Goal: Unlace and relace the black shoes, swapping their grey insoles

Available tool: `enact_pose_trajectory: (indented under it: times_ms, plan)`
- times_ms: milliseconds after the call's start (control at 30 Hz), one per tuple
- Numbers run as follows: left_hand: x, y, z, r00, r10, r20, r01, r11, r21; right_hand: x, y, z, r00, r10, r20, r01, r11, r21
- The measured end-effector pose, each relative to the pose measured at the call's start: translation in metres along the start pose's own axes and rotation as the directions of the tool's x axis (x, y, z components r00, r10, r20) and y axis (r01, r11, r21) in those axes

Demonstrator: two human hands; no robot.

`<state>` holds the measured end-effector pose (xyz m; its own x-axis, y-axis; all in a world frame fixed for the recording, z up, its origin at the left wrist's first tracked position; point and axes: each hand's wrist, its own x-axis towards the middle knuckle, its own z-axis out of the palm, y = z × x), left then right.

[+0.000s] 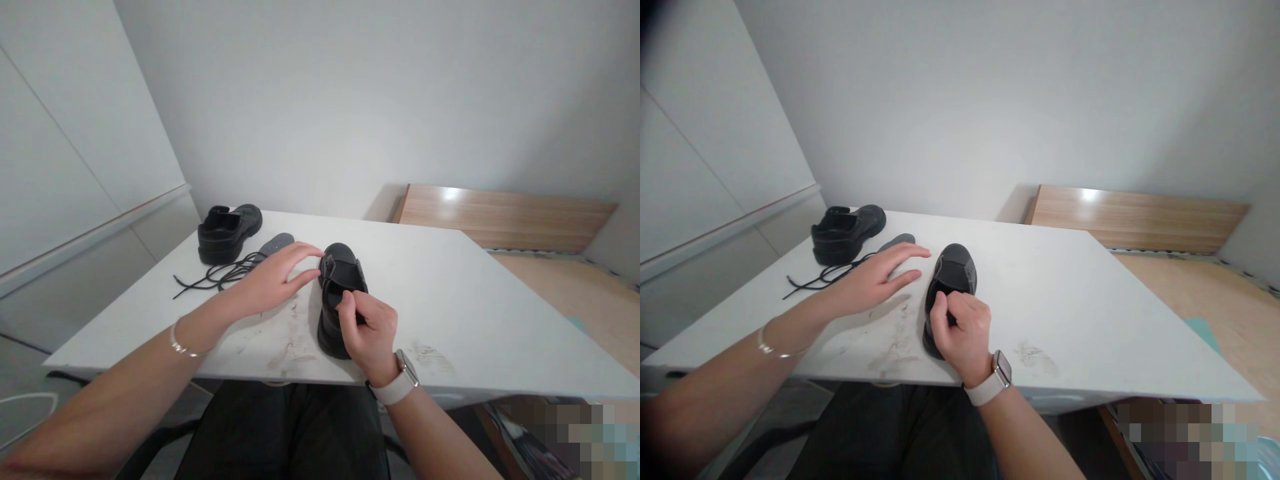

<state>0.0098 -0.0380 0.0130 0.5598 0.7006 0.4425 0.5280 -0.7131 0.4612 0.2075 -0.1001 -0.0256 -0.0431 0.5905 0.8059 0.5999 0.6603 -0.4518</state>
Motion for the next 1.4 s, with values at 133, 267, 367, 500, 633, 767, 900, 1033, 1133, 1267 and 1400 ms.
enact_pose_trajectory:
  times_ms: [133, 267, 367, 500, 633, 767, 900, 1033, 1133, 1267, 1400]
  plan:
    - [-0.042, -0.036, -0.031, 0.971, -0.238, 0.032, 0.205, 0.891, 0.405, -0.002, -0.007, 0.005, 0.999, -0.019, -0.025, 0.02, 1.0, 0.02]
    - [-0.061, -0.068, -0.035, 0.899, -0.424, 0.106, 0.294, 0.767, 0.571, -0.001, -0.011, 0.005, 0.999, 0.023, 0.029, -0.024, 0.999, 0.049]
    - [-0.06, -0.076, -0.029, 0.888, -0.442, 0.127, 0.328, 0.802, 0.499, -0.002, -0.012, 0.004, 0.998, 0.043, 0.055, -0.046, 0.997, 0.061]
    - [-0.053, -0.081, -0.025, 0.885, -0.458, 0.083, 0.396, 0.834, 0.384, -0.004, -0.011, 0.003, 0.995, 0.056, 0.086, -0.063, 0.995, 0.076]
    - [-0.051, -0.09, -0.026, 0.844, -0.532, 0.065, 0.457, 0.778, 0.431, -0.004, -0.011, 0.002, 0.992, 0.07, 0.106, -0.08, 0.993, 0.091]
    - [-0.049, -0.09, -0.031, 0.853, -0.516, 0.078, 0.402, 0.745, 0.532, -0.005, -0.011, 0.002, 0.992, 0.074, 0.102, -0.083, 0.992, 0.091]
    - [-0.041, -0.065, -0.045, 0.946, -0.311, -0.086, 0.307, 0.783, 0.542, -0.003, -0.011, -0.003, 0.982, 0.094, 0.164, -0.108, 0.991, 0.079]
    - [-0.029, -0.011, -0.06, 0.936, -0.292, -0.195, 0.331, 0.918, 0.217, 0.012, -0.023, -0.008, 0.981, 0.096, 0.171, -0.105, 0.993, 0.046]
    - [-0.017, 0.038, -0.064, 0.954, -0.23, -0.19, 0.243, 0.969, 0.046, 0.029, -0.039, -0.007, 0.989, 0.079, 0.126, -0.099, 0.981, 0.168]
    - [-0.001, 0.08, -0.062, 0.988, -0.147, -0.05, 0.144, 0.988, -0.055, 0.049, -0.053, -0.005, 0.96, 0.067, 0.271, -0.182, 0.887, 0.425]
    - [0.004, 0.082, -0.065, 0.981, -0.171, -0.092, 0.16, 0.981, -0.113, 0.06, -0.047, -0.021, 0.9, 0.162, 0.405, -0.377, 0.756, 0.535]
